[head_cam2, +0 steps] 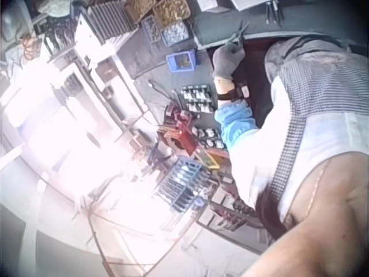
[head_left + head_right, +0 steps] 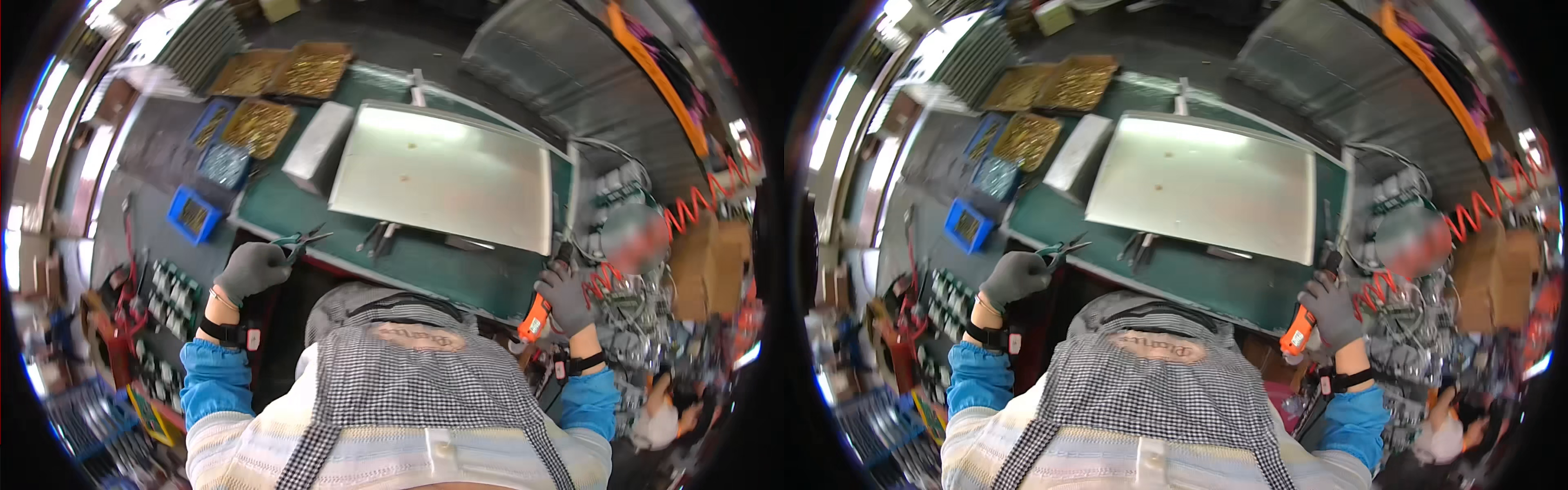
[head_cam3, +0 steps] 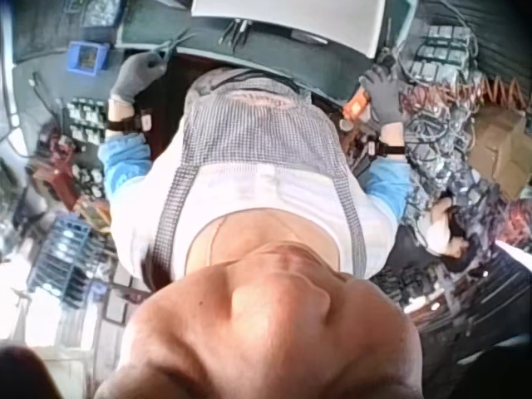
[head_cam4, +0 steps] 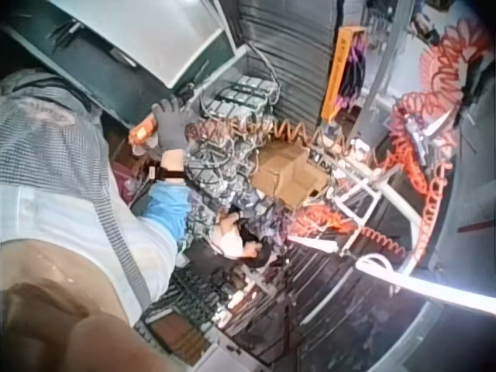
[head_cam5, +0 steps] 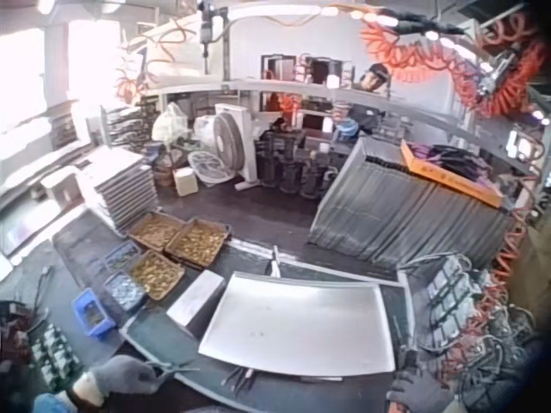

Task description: Assembling electronic components onto a metal plate and securing them with screws.

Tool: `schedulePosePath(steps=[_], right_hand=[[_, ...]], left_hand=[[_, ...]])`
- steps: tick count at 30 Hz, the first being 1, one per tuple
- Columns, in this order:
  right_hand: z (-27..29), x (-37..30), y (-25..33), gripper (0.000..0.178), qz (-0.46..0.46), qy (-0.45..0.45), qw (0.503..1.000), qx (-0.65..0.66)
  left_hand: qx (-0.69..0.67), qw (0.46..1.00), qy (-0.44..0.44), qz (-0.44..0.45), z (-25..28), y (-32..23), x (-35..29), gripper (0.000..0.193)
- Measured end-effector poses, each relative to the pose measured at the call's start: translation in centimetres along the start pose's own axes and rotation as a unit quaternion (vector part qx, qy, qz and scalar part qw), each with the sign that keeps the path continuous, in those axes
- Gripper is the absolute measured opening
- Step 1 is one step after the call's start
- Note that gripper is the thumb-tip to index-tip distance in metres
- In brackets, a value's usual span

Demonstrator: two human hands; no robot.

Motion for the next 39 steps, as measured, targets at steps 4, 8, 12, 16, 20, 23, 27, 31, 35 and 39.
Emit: schedulePosePath(steps=[4, 8, 12, 16, 20, 23, 27, 31, 35, 39], right_hand=[[-6.6, 1.5, 0.2, 0.031, 0.004, 0.023, 1.000, 0.016], [-11.2, 2.9, -4.5, 0.040, -0.066, -0.041, 0.996, 0.035], [-11.4, 3.7, -11.0, 0.039, -0.256, -0.270, 0.867, 0.332], [-6.0, 3.3, -11.3, 0.033, -0.290, -0.343, 0.887, 0.102], [0.5, 6.8, -5.5, 0.031, -0.251, -0.420, 0.860, 0.144], [6.1, 11.1, 0.4, 0.026, -0.177, -0.404, 0.889, 0.122], [8.1, 17.2, 10.1, 0.031, -0.137, -0.294, 0.915, 0.242], [5.3, 20.7, 16.3, 0.041, -0.058, -0.175, 0.980, 0.071], [2.1, 23.3, 17.3, 0.039, -0.099, -0.188, 0.976, -0.044], [1.1, 24.3, 16.9, 0.034, -0.118, -0.197, 0.970, -0.075]], left_hand=[[-0.047, 0.988, -0.117, 0.089, 3.5, 4.0, -7.9, 0.021], [0.055, 0.934, -0.270, 0.228, 4.4, 7.3, -13.4, 0.025], [0.178, 0.852, -0.369, 0.327, 3.8, 10.3, -15.2, 0.025], [0.233, 0.793, -0.349, 0.442, 2.5, 14.6, -14.9, 0.029], [0.249, 0.778, -0.366, 0.446, 2.3, 18.0, -12.2, 0.032], [0.212, 0.785, -0.316, 0.488, 3.4, 19.6, -10.3, 0.046], [0.245, 0.776, -0.398, 0.424, 7.3, 18.3, -7.2, 0.045], [0.122, 0.815, -0.513, 0.239, 11.4, 15.6, -2.4, 0.039], [0.019, 0.827, -0.550, 0.112, 14.2, 12.8, 2.6, 0.033], [-0.059, 0.844, -0.534, 0.010, 14.9, 10.1, 6.7, 0.029]])
Point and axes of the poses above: each hand's wrist, its own x-axis towards the middle knuckle, its own z-axis out of the back of the hand, y = z × x, the point moved 4 cm from there along x, towards the middle knuckle, and after that the axes turned 12 degrees about -y, right-handed, at the moved point
